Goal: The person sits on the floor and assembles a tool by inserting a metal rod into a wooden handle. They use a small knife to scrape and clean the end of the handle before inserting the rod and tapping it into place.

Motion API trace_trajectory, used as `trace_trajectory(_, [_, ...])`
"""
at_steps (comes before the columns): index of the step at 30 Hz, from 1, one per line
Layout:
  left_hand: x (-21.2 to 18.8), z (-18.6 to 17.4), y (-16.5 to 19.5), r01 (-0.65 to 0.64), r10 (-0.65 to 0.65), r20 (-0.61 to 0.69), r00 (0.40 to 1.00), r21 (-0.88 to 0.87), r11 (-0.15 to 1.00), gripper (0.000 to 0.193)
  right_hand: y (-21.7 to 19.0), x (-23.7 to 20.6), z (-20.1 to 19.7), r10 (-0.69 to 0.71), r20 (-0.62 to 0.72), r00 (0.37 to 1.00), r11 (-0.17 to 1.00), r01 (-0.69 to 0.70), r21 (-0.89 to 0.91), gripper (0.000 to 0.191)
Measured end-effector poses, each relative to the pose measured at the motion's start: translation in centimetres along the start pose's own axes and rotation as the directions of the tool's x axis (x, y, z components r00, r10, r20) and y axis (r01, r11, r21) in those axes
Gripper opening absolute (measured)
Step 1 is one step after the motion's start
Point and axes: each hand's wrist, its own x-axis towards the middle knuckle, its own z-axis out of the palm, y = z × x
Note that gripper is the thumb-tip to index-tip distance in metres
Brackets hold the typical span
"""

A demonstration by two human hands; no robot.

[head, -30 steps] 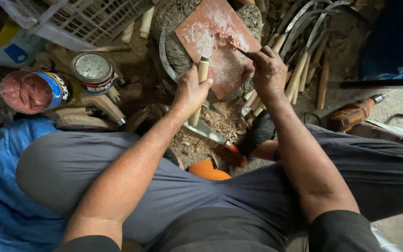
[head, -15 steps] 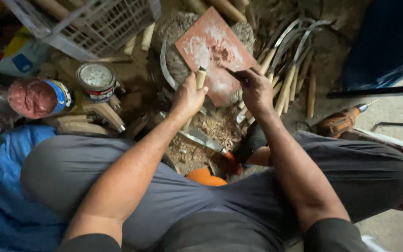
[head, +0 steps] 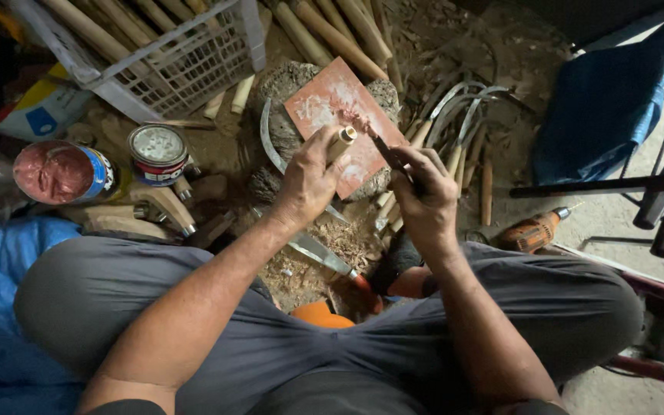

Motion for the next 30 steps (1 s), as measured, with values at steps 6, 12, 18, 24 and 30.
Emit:
trace_trajectory(6, [-0.1,0.2,1.2,0.033,-0.032,0.013,0.999,-0.011,0.999,0.031,0.4,-0.6,0.5,0.018,-0.028,0.999,0.999,-0.019,-0.029,0.033])
trace_trajectory(12, [0.0,0.6,1.8,-0.009,0.008,-0.008,1.0,-0.075,0.997,0.036,0.4,-1.1,0.4,-0.088,-0.045,0.995,0.995,0.085,-0.052,0.033])
trace_trajectory(18, [-0.4,0.6,1.2,-0.036,0.036,0.001,0.999,-0.064,0.997,0.041,-0.1,-1.4,-0.1,-0.143,-0.034,0.989,0.986,0.139,-0.086,0.03])
trace_trajectory(24, [-0.6,0.9,-0.2,-0.062,0.062,-0.002,0.998,-0.086,0.994,0.038,-0.4,-1.3,-0.7,-0.157,0.003,0.988,0.96,0.153,-0.233,0.025])
trace_trajectory(30, [-1.0,1.0,-1.2,-0.077,0.076,-0.006,0.997,-0.096,0.992,0.039,-0.9,-1.3,-1.2,-0.16,0.015,0.987,0.944,0.157,-0.289,0.025])
